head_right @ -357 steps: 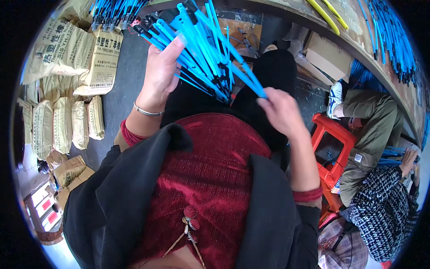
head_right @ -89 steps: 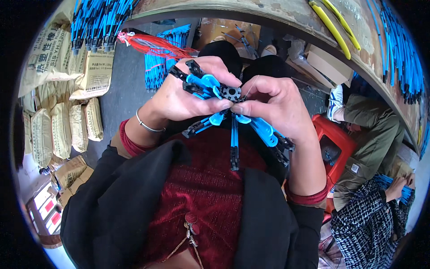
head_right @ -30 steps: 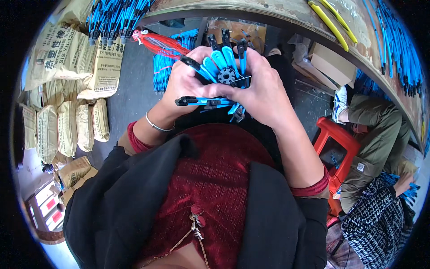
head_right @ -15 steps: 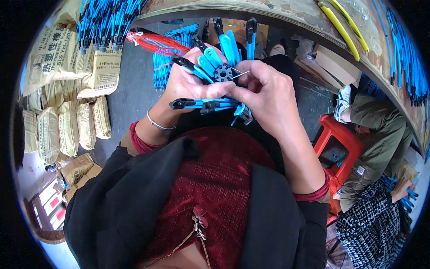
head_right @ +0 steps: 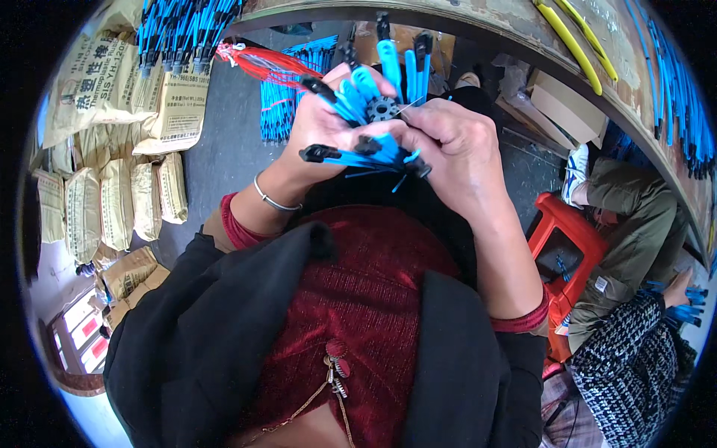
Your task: The person assembles small blue plastic rods into a black circular base by hand at a factory workstation.
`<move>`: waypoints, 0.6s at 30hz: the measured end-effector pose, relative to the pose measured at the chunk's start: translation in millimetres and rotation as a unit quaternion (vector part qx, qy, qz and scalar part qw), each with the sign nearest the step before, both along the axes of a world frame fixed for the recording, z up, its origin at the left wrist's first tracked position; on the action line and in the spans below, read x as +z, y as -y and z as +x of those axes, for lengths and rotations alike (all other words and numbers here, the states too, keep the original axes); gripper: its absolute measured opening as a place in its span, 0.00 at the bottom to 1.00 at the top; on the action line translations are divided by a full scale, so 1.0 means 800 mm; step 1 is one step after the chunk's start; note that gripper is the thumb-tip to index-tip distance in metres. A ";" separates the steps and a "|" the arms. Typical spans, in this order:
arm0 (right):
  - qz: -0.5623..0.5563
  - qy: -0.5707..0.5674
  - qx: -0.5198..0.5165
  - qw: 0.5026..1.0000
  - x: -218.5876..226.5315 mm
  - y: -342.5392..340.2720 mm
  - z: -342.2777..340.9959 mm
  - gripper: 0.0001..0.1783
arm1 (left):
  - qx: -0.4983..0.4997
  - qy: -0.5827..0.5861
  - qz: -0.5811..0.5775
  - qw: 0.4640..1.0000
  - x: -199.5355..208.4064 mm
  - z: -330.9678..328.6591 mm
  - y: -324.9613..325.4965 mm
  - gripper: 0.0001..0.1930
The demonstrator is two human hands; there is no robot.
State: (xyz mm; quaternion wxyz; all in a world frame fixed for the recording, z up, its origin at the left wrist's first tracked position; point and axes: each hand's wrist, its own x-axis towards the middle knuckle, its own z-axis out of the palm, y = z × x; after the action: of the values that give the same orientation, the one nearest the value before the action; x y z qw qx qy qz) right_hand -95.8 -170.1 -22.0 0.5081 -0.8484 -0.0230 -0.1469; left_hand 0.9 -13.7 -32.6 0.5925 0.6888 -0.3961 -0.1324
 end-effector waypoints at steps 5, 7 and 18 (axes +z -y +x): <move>0.074 -0.038 -0.005 0.997 -0.007 0.001 -0.003 0.11 | 0.046 -0.218 -0.059 0.973 0.013 -0.035 0.008 0.23; 0.152 -0.084 -0.019 0.985 -0.012 0.000 -0.008 0.11 | 0.063 -0.205 -0.049 0.975 0.014 -0.044 0.011 0.24; 0.229 -0.171 -0.013 0.958 -0.006 0.008 0.000 0.05 | 0.050 -0.138 -0.061 0.987 -0.006 -0.026 0.016 0.19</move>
State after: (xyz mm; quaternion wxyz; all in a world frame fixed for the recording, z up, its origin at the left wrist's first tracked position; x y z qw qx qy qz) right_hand -96.0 -176.2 -26.8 0.6831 -0.7221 0.1092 -0.0076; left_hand -19.6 -26.5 -37.7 0.6882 0.6456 -0.2830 -0.1717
